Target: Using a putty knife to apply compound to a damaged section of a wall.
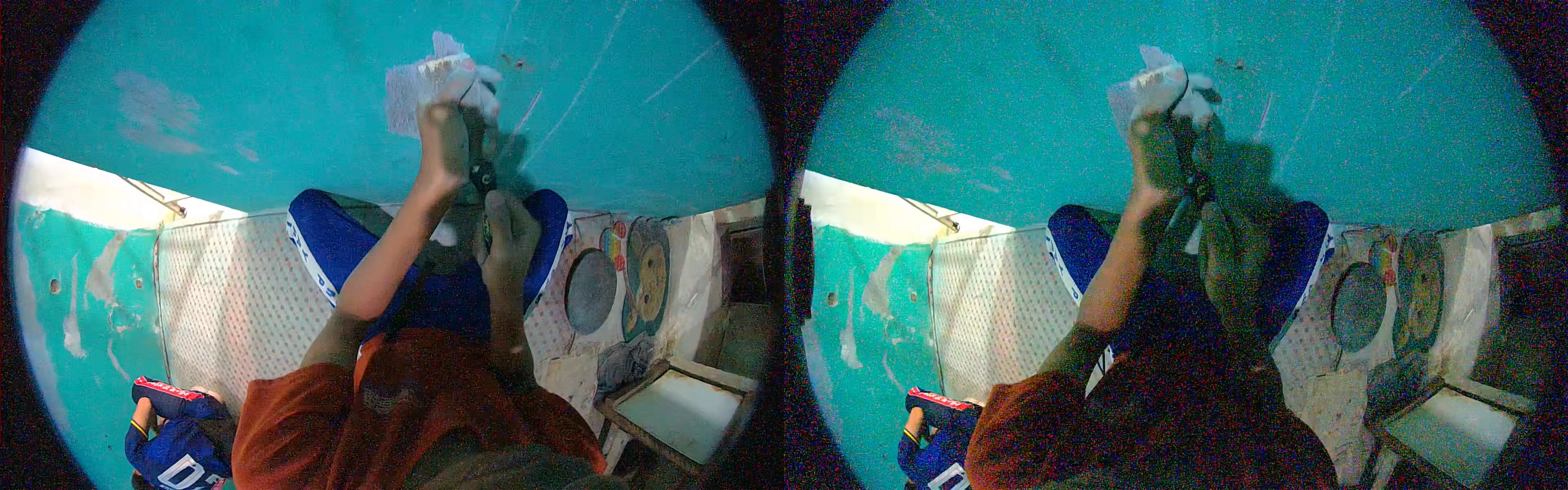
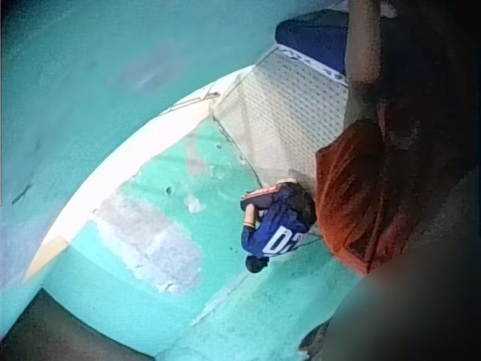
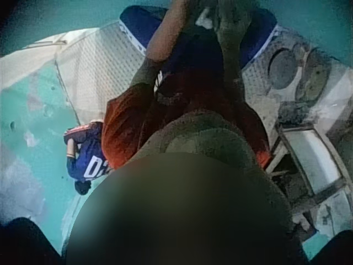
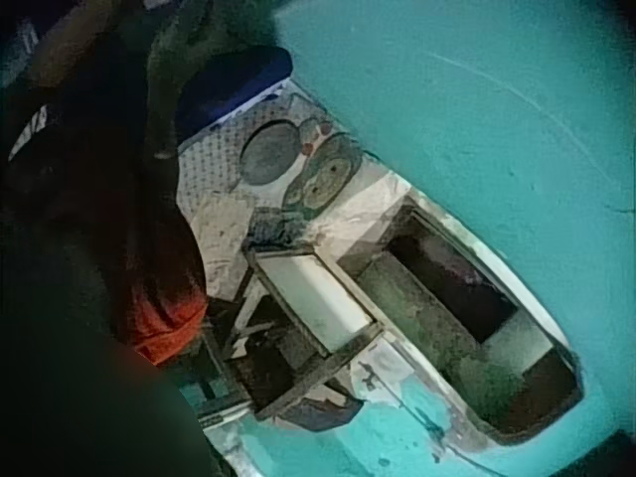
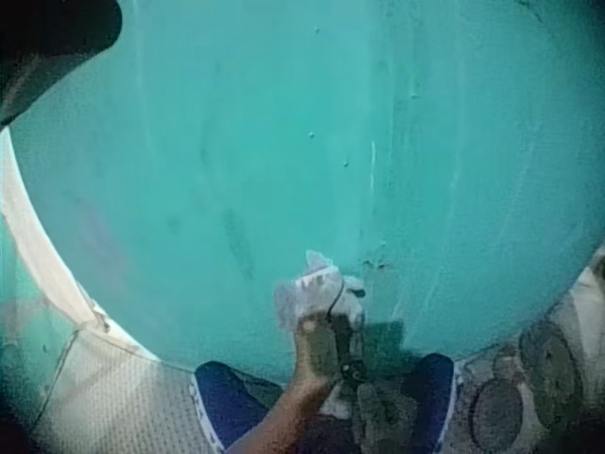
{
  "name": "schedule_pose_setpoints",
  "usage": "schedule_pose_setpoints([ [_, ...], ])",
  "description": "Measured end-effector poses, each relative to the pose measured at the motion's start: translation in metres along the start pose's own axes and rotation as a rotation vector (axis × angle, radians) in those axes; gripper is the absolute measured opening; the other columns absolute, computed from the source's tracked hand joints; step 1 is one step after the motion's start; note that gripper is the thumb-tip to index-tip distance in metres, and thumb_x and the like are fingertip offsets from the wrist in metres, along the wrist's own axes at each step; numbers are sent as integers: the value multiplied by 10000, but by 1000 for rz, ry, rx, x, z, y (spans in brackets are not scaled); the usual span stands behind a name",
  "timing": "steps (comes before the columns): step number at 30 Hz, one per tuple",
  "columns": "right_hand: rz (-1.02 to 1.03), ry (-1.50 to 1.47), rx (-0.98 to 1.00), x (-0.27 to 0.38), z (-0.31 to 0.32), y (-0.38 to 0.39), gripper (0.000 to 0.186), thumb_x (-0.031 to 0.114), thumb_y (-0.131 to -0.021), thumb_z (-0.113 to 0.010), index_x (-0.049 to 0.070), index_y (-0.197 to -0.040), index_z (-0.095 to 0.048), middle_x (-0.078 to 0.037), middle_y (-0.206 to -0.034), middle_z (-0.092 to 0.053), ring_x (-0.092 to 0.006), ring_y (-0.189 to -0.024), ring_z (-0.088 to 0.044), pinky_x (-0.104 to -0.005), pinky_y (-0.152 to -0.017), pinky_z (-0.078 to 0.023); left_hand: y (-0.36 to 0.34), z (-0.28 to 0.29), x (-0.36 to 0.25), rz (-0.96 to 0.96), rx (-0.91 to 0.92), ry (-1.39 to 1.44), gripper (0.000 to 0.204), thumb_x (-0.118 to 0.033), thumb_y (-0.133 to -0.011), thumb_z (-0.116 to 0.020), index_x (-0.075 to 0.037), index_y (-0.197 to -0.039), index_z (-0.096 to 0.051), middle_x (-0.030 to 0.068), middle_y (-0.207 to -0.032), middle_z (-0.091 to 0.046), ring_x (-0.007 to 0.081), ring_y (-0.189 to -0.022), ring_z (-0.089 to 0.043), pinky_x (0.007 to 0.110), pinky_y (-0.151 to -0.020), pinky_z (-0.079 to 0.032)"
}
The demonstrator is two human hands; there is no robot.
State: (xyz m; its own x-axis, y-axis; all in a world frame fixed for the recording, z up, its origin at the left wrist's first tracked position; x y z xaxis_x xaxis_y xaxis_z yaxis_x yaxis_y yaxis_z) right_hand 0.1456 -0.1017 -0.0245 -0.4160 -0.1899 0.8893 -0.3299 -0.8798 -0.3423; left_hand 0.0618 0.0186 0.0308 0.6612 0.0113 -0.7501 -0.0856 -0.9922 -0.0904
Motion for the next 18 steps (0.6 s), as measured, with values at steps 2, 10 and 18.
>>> schedule_pose_setpoints([
  [2,-118,-239,6,3,-4,-2,280,255,-873,-542,72,-663,-512,25,-476,-424,-62,-341,-355,-225,-330,-240,-12,15,10,-155,18,-5,349,-366,-858,-497,-42,-810,-619,7,-599,-541,91,-439,-448,240,-389,-333],
  [10,-260,-460,17,11,-2,-5,279,265,-872,-545,76,-668,-520,38,-484,-424,-45,-343,-338,-220,-327,-230,-3,4,3,31,-8,30,343,-356,-863,-491,-40,-815,-617,-2,-589,-524,85,-483,-461,240,-397,-329],
  [18,-359,-508,-58,5,-5,5,256,263,-865,-558,80,-688,-537,41,-496,-423,-45,-353,-340,-210,-339,-241,-4,4,-2,-157,-36,-86,342,-363,-863,-479,-52,-803,-606,-5,-601,-530,81,-474,-457,245,-397,-326],
])
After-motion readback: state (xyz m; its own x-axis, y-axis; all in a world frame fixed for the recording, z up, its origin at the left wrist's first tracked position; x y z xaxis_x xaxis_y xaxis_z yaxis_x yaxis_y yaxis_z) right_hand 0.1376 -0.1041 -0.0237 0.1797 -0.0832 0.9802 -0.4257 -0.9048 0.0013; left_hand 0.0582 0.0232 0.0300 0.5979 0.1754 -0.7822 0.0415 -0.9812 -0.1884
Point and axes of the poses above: each hand's wrist, its own y-axis away from the middle knuckle, its own z-axis out of the back of the hand, x = y × z, the point moved 5 cm from there along -y, towards the middle knuckle
